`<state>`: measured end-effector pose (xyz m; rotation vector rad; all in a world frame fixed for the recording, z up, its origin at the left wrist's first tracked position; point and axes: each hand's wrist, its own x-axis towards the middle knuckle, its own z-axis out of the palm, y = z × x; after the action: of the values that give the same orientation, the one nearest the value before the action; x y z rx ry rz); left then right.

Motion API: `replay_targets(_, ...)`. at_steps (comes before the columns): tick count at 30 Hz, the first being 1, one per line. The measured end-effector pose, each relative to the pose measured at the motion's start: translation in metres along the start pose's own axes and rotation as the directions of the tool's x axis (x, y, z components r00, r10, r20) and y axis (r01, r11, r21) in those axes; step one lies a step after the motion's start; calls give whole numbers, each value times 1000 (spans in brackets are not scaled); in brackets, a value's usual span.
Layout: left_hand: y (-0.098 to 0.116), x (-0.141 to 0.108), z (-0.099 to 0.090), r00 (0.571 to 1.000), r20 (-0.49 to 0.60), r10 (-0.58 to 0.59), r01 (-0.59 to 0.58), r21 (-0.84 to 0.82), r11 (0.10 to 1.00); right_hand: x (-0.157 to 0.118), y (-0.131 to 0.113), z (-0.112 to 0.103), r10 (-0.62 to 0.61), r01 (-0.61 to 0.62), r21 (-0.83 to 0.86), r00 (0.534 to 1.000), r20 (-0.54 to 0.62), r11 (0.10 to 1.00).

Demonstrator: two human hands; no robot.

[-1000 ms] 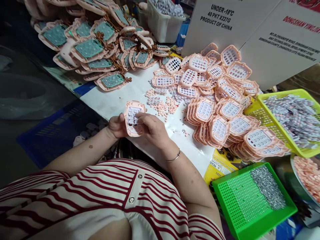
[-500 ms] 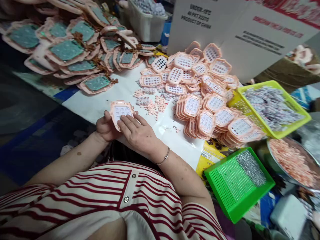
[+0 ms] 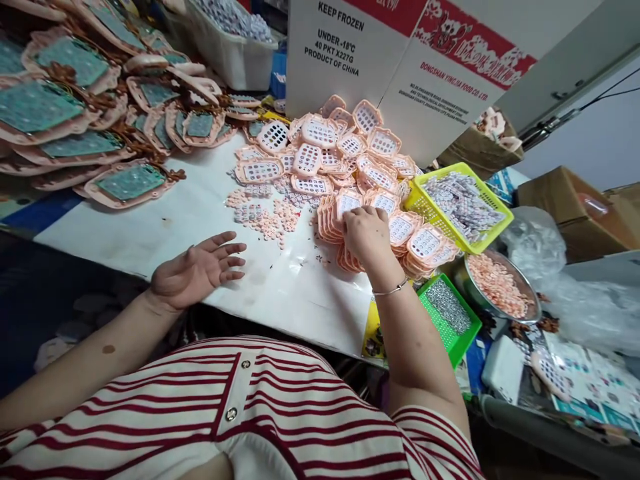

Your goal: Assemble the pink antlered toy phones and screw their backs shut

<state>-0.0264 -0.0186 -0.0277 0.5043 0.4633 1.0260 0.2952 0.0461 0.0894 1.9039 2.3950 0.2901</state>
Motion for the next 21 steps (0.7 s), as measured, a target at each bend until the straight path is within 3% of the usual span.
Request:
replay_targets(4, -1, 1, 0, 1000, 18, -4, 4, -17, 1000, 23, -9, -18, -22, 24, -49, 999, 36, 999)
replay_targets(7, -2, 2, 0, 998, 57, -16, 18, -33, 999, 63, -40, -24, -105, 106, -62, 994, 21, 992)
replay_targets(12, -3, 5, -1, 996, 89, -25, 31, -65, 997, 139, -107, 7, -306, 311, -71, 949, 71, 948)
replay_targets(15, -3, 6, -1, 996, 88, -16, 24, -91, 996, 169, -123, 24, -322, 328, -83, 944, 76, 941)
replay_targets(18, -2, 8, 1, 999, 34, 41, -36, -121, 992, 169, -121, 22, -295, 297, -88, 955, 39, 951)
replay_targets(21, -2, 12, 4, 975, -143, 169, -190, -154, 970, 131, -123, 7, -292, 295, 4, 949, -122, 956)
